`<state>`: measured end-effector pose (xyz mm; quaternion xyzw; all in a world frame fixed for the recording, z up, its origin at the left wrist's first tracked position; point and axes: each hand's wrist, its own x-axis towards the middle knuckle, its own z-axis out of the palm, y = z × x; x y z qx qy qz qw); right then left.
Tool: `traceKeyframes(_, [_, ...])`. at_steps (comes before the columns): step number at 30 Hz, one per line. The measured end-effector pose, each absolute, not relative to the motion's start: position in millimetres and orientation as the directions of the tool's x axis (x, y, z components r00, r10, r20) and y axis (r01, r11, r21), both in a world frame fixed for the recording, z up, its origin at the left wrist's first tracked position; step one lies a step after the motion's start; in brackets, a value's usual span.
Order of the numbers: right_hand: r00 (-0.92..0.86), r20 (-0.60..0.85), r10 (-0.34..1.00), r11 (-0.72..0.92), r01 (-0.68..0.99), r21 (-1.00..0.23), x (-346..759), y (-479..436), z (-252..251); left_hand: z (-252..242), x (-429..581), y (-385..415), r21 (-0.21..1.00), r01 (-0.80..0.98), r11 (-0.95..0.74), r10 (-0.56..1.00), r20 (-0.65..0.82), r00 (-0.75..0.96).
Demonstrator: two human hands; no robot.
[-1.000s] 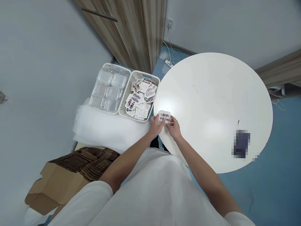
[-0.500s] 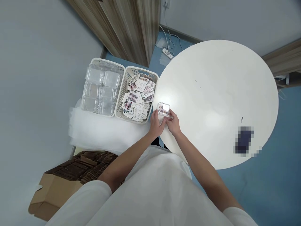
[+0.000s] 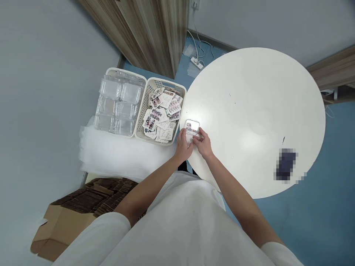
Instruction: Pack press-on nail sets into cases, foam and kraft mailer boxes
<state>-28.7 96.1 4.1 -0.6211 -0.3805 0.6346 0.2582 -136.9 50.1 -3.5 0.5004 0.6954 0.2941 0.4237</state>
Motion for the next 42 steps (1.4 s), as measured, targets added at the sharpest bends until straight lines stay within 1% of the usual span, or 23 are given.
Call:
traceKeyframes(7, [-0.1,-0.594,0.798,-0.576,0.163,-0.801,-16,83,2,-5,-134,41,0.835,0.446,0.321,0.947,-0.275,-0.167])
traceKeyframes(10, [-0.126,-0.599,0.791,-0.579,0.167,-0.798,-6,69,6,-4,-128,28,0.832,0.454,0.317,0.948,-0.265,-0.176])
traceKeyframes(14, [-0.177,-0.603,0.778,-0.566,0.217,-0.795,15,44,15,0,-116,0,0.814,0.484,0.322,0.946,-0.25,-0.209])
traceKeyframes(17, [-0.211,-0.594,0.776,-0.546,0.246,-0.801,35,25,19,4,-105,-27,0.783,0.518,0.343,0.936,-0.237,-0.261])
traceKeyframes(20, [-0.26,-0.591,0.764,-0.534,0.261,-0.804,56,8,18,9,-94,-55,0.751,0.516,0.411,0.903,-0.257,-0.345])
traceKeyframes(24, [-0.278,-0.606,0.746,-0.549,0.26,-0.795,80,-9,18,16,-81,-92,0.738,0.477,0.477,0.868,-0.31,-0.388])
traceKeyframes(29, [-0.31,-0.642,0.702,-0.592,0.248,-0.767,91,-23,27,25,-80,-122,0.739,0.436,0.513,0.839,-0.327,-0.434])
traceKeyframes(33, [-0.381,-0.628,0.678,-0.585,0.237,-0.776,78,-26,35,38,-95,-133,0.737,0.403,0.543,0.802,-0.312,-0.509])
traceKeyframes(38, [-0.461,-0.591,0.662,-0.549,0.239,-0.801,39,-29,42,51,-127,-154,0.803,0.291,0.52,0.77,-0.293,-0.567])
traceKeyframes(42, [-0.532,-0.537,0.655,-0.49,0.243,-0.837,0,-37,42,45,-153,-179,0.853,0.183,0.489,0.718,-0.274,-0.64])
